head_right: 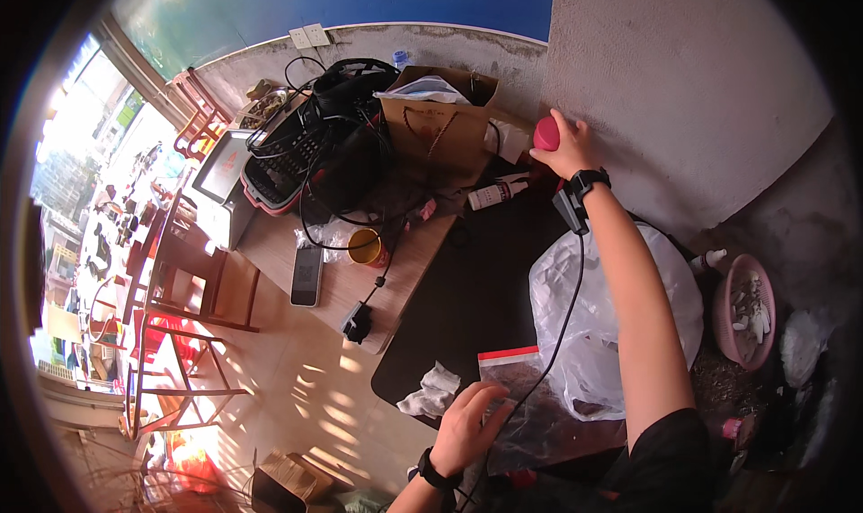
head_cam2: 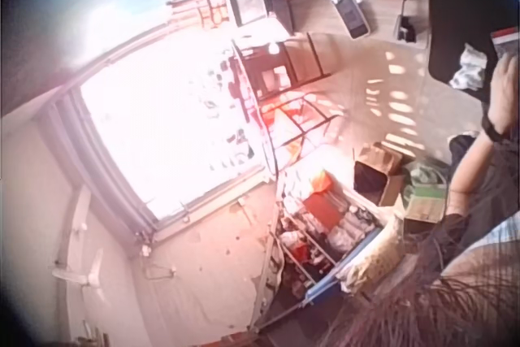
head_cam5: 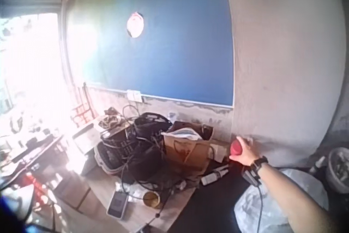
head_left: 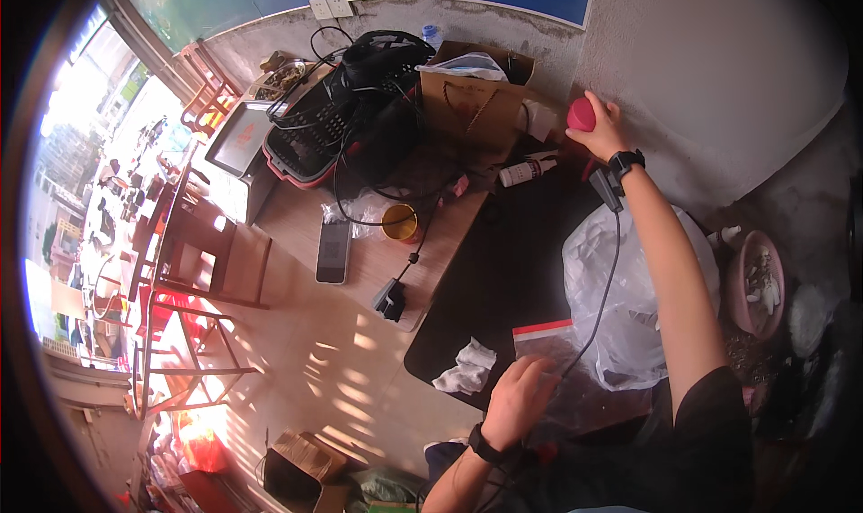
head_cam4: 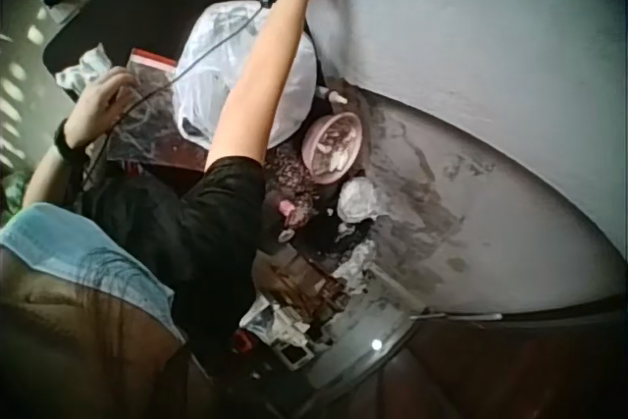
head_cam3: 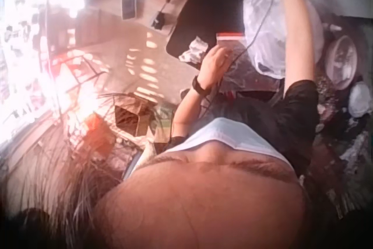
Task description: Arranging white shoe upper components on a table workspace in a workshop.
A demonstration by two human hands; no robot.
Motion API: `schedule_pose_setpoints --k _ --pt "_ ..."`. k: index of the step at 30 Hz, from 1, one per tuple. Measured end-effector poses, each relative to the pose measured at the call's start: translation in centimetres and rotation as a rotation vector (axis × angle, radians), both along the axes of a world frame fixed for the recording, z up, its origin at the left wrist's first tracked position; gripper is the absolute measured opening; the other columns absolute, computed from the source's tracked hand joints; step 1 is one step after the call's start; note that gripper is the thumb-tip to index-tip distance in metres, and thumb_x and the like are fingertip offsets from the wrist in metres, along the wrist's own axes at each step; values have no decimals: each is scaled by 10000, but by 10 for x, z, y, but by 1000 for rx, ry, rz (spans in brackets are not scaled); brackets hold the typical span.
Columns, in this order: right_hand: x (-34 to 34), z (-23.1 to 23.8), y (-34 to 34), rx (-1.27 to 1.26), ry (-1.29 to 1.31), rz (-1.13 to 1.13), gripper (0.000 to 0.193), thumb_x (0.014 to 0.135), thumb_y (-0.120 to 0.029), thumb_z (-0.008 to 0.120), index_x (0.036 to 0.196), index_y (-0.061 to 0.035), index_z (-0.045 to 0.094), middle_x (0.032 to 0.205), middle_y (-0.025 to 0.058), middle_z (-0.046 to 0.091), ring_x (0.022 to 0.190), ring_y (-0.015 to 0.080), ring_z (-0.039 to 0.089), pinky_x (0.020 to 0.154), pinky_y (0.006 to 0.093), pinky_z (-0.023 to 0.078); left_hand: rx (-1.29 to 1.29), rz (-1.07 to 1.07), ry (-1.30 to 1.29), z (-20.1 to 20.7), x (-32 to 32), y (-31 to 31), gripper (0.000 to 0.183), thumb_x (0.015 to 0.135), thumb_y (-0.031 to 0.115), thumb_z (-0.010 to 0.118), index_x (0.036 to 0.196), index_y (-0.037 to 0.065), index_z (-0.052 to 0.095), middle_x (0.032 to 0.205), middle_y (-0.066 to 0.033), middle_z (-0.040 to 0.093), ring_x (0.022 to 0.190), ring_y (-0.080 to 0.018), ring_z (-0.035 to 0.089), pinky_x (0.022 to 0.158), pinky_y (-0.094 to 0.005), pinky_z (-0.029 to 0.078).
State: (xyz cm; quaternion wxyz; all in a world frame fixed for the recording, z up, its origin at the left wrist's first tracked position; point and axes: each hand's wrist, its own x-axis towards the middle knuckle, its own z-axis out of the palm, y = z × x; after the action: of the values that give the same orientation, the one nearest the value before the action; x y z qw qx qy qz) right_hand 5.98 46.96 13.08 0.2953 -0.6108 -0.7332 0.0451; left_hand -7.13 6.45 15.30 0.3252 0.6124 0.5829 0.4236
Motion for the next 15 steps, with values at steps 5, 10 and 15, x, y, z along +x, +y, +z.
schedule_pose_setpoints --k 5,10,15 --pt "0 -14 3 23 84 90 771 589 -229 753 1270 -233 392 1127 214 399 1061 401 456 901 417 427 12 -19 -16 -20 18 -12 219 750 37 654 953 18 573 945 -127 584 850 -289 594 712 -338 490" --pt "28 -19 -7 59 79 -114 754 599 -216 730 1271 -223 389 1117 239 397 1039 416 468 889 414 435 54 -11 -30 -43 44 -28 241 731 22 664 955 19 575 947 -121 590 843 -284 597 706 -332 492" --pt "43 -11 -14 84 -47 -126 758 669 -363 734 1305 -241 338 1229 258 339 1100 429 426 929 468 399 118 7 9 -45 67 -41 243 717 18 668 943 23 581 960 -113 595 855 -283 594 718 -334 483"
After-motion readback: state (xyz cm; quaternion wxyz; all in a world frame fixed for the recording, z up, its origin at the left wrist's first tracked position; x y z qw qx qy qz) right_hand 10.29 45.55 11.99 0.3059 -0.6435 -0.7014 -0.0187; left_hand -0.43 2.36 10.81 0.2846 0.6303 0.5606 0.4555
